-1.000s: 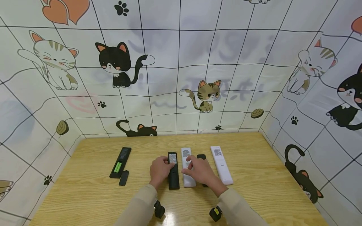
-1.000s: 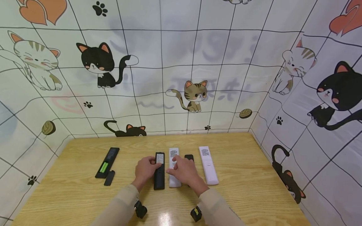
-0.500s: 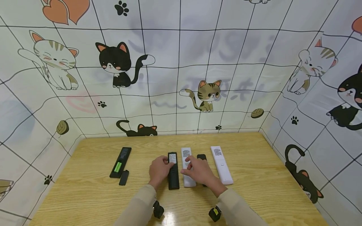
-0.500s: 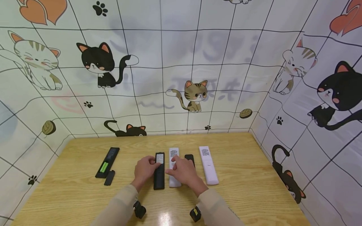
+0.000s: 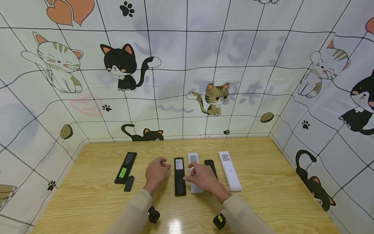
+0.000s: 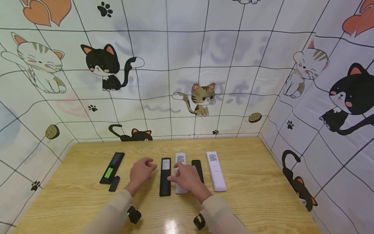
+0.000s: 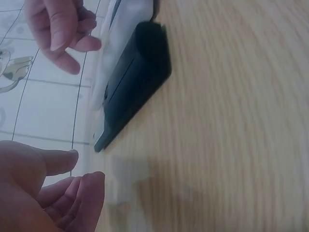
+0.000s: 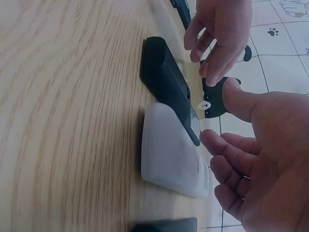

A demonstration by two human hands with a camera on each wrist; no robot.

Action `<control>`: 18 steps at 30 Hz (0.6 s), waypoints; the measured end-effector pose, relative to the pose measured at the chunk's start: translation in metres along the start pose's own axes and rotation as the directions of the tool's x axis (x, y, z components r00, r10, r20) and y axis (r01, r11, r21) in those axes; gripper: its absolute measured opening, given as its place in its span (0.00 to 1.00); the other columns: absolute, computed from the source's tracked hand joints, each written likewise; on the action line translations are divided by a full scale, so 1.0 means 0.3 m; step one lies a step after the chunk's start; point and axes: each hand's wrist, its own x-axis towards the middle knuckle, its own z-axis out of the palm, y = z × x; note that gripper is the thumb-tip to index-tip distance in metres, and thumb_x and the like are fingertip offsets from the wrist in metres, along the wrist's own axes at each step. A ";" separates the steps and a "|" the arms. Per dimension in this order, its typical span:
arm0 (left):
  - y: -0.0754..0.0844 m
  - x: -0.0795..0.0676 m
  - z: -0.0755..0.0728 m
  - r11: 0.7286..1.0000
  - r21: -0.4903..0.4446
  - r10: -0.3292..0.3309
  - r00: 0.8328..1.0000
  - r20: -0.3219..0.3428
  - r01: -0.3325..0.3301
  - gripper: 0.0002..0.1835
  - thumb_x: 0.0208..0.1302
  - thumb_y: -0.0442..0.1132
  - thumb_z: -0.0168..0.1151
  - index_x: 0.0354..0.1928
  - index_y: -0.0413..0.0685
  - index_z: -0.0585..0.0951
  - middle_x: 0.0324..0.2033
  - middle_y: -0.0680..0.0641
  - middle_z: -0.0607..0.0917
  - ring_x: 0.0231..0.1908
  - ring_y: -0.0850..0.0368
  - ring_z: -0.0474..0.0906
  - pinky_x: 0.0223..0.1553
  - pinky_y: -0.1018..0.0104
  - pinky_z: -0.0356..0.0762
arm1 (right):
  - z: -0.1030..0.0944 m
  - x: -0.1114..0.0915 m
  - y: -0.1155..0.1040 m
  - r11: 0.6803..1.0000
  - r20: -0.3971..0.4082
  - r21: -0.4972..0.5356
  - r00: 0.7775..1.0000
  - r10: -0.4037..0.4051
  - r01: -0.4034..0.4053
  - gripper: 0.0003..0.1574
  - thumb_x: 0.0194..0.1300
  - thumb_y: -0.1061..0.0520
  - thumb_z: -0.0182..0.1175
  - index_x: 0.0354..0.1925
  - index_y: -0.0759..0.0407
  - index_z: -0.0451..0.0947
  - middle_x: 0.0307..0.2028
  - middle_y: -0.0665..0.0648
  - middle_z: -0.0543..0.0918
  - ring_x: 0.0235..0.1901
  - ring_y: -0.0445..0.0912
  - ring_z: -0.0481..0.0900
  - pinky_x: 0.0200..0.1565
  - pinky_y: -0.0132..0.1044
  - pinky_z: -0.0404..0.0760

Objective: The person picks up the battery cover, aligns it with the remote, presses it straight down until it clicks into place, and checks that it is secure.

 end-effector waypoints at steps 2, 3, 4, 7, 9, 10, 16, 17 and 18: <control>-0.009 0.005 -0.021 1.000 0.004 -0.003 1.000 0.004 0.003 0.17 0.60 0.47 0.68 0.49 0.47 0.84 0.34 0.49 0.87 0.26 0.57 0.78 0.23 0.67 0.69 | 0.007 0.005 -0.007 1.000 -0.001 0.004 1.000 -0.010 0.010 0.30 0.63 0.45 0.65 0.56 0.62 0.76 0.28 0.46 0.84 0.25 0.37 0.76 0.54 0.59 0.70; -0.015 0.008 -0.032 1.000 0.010 -0.003 1.000 0.005 0.003 0.17 0.61 0.47 0.68 0.49 0.47 0.84 0.34 0.49 0.87 0.26 0.57 0.78 0.23 0.67 0.69 | 0.011 0.007 -0.010 1.000 0.002 0.006 1.000 -0.009 0.009 0.30 0.63 0.44 0.65 0.56 0.62 0.76 0.28 0.46 0.84 0.25 0.37 0.75 0.53 0.57 0.72; -0.022 0.010 -0.042 1.000 0.016 -0.004 1.000 0.005 0.004 0.18 0.61 0.47 0.68 0.50 0.47 0.84 0.34 0.49 0.86 0.26 0.58 0.78 0.23 0.67 0.69 | 0.015 0.010 -0.014 1.000 0.006 0.009 1.000 -0.009 0.009 0.31 0.63 0.44 0.65 0.56 0.61 0.75 0.28 0.46 0.83 0.25 0.37 0.75 0.51 0.55 0.74; -0.044 0.018 -0.077 1.000 0.030 0.001 1.000 0.011 -0.001 0.18 0.61 0.47 0.67 0.51 0.47 0.83 0.35 0.49 0.86 0.27 0.57 0.79 0.23 0.67 0.69 | 0.028 0.019 -0.024 1.000 0.026 0.003 1.000 -0.008 0.008 0.32 0.63 0.42 0.64 0.57 0.60 0.74 0.29 0.45 0.83 0.25 0.36 0.75 0.44 0.46 0.77; -0.061 0.023 -0.098 0.999 0.040 0.006 1.000 0.016 -0.007 0.19 0.62 0.46 0.66 0.52 0.47 0.83 0.36 0.48 0.86 0.28 0.57 0.79 0.23 0.67 0.69 | 0.037 0.024 -0.032 1.000 0.040 -0.005 0.999 -0.007 0.007 0.33 0.63 0.41 0.64 0.58 0.59 0.74 0.29 0.45 0.83 0.24 0.35 0.74 0.38 0.40 0.77; -0.068 0.025 -0.109 0.999 0.041 0.008 1.000 0.020 -0.009 0.19 0.62 0.46 0.66 0.53 0.47 0.83 0.36 0.48 0.86 0.28 0.57 0.79 0.24 0.67 0.69 | 0.041 0.027 -0.035 1.000 0.044 -0.010 0.999 -0.012 0.013 0.33 0.63 0.40 0.63 0.58 0.59 0.74 0.29 0.45 0.83 0.24 0.35 0.74 0.38 0.39 0.76; -0.111 0.040 -0.174 0.998 0.056 0.041 0.999 0.018 -0.042 0.20 0.63 0.46 0.65 0.54 0.45 0.82 0.38 0.46 0.87 0.28 0.56 0.80 0.25 0.66 0.71 | 0.062 0.042 -0.060 0.997 0.052 -0.040 0.997 -0.062 0.064 0.31 0.64 0.41 0.63 0.57 0.58 0.75 0.29 0.44 0.83 0.26 0.35 0.76 0.40 0.40 0.75; -0.119 0.042 -0.186 0.997 0.060 0.050 0.999 0.015 -0.051 0.20 0.63 0.46 0.65 0.54 0.45 0.82 0.38 0.46 0.87 0.28 0.56 0.80 0.25 0.66 0.71 | 0.064 0.044 -0.066 0.997 0.053 -0.040 0.996 -0.069 0.071 0.30 0.64 0.42 0.64 0.57 0.59 0.75 0.29 0.44 0.83 0.26 0.35 0.76 0.40 0.39 0.75; -0.127 0.044 -0.198 0.997 0.056 0.057 0.998 0.013 -0.058 0.20 0.63 0.46 0.64 0.54 0.44 0.82 0.38 0.45 0.87 0.28 0.55 0.81 0.25 0.66 0.71 | 0.067 0.046 -0.073 0.996 0.056 -0.038 0.996 -0.075 0.077 0.30 0.64 0.42 0.64 0.57 0.59 0.75 0.28 0.43 0.83 0.26 0.34 0.75 0.41 0.39 0.75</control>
